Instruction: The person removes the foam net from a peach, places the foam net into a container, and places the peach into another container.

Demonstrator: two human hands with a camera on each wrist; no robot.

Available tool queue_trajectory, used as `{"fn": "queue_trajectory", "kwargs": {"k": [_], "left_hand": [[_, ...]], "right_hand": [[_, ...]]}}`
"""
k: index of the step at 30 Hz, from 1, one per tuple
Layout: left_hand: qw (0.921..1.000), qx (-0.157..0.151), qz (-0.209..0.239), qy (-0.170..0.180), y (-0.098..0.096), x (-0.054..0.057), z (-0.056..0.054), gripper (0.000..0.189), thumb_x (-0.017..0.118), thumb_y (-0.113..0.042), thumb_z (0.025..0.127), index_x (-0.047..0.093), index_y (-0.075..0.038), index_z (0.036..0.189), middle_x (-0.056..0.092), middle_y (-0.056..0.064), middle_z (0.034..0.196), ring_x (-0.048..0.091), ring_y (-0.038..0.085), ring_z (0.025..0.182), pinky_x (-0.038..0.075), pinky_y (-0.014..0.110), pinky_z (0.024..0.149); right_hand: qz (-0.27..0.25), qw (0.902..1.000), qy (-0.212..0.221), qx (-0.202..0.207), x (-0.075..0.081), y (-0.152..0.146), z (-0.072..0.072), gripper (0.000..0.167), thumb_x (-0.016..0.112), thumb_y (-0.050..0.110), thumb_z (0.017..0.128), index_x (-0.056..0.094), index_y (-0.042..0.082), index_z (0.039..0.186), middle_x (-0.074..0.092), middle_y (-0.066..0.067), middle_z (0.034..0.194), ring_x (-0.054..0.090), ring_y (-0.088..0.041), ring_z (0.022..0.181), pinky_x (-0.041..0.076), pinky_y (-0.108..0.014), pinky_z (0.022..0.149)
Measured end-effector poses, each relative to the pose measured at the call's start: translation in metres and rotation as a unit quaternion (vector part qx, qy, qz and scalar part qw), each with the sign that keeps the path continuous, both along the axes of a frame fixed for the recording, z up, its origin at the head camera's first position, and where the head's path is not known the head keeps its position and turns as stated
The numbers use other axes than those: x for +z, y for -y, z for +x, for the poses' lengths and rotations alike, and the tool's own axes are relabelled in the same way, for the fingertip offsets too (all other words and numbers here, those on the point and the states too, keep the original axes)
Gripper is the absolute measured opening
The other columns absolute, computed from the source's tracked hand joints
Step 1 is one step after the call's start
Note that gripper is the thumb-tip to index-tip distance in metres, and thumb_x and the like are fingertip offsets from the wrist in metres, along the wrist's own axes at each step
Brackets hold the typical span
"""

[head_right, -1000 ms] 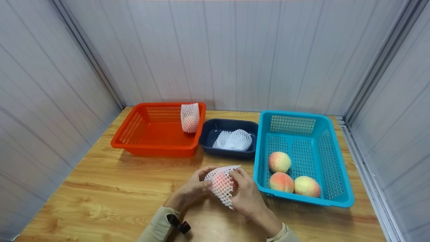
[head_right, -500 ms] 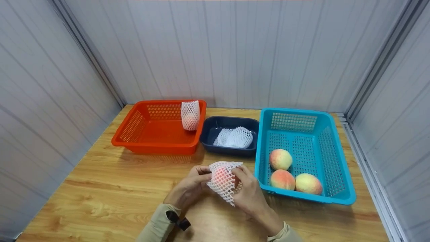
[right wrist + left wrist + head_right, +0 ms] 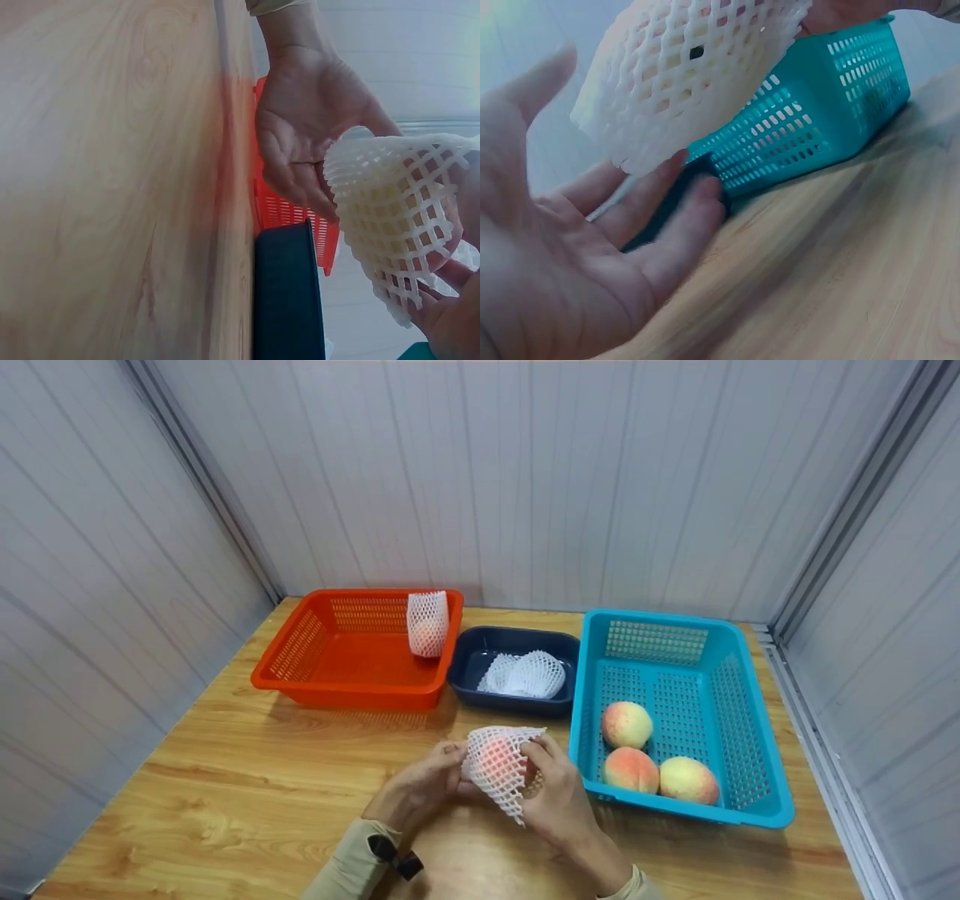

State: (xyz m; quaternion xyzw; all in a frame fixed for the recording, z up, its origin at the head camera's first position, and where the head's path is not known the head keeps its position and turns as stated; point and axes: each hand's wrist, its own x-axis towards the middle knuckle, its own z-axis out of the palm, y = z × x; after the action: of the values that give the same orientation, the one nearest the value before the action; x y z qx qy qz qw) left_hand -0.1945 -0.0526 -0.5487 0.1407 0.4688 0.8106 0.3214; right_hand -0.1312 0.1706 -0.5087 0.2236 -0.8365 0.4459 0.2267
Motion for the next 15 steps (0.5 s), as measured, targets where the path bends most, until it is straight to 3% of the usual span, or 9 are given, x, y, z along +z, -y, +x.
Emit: {"fn": "queue_trajectory", "kwargs": {"k": [3,8,15], "left_hand": [[0.9998,0.004,-0.020,0.008,-0.0018,0.0002,0.0016,0.013,0.067,-0.010,0.091,0.068,-0.006,0.103,0.069,0.008,0.095,0.068,0.019,0.084,0.048,0.048,0.091],[0.9982,0.050,-0.032,0.010,-0.0060,0.0025,0.0023,0.015,0.063,0.006,0.088,0.071,-0.006,0.089,0.068,0.007,0.084,0.065,0.015,0.076,0.054,0.028,0.073],[0.9969,0.075,-0.026,-0.006,-0.0083,0.0063,0.0053,0.027,0.061,0.014,0.085,0.071,-0.010,0.079,0.065,0.003,0.078,0.063,0.013,0.072,0.054,0.028,0.069]], "right_hand": [[0.000,1.0000,0.006,-0.004,0.0009,0.0009,0.0016,0.054,0.090,0.000,0.058,0.065,0.005,0.105,0.054,0.000,0.109,0.054,-0.015,0.098,0.055,-0.029,0.078],[-0.010,0.9999,0.000,0.006,0.0023,0.0001,0.0025,0.056,0.090,-0.001,0.057,0.065,0.005,0.106,0.054,0.000,0.111,0.055,-0.017,0.099,0.054,-0.029,0.080],[-0.023,0.9987,-0.043,0.014,0.0014,-0.0018,0.0032,0.063,0.094,0.000,0.052,0.065,0.006,0.108,0.056,-0.005,0.115,0.055,-0.017,0.098,0.049,-0.015,0.080]]}}
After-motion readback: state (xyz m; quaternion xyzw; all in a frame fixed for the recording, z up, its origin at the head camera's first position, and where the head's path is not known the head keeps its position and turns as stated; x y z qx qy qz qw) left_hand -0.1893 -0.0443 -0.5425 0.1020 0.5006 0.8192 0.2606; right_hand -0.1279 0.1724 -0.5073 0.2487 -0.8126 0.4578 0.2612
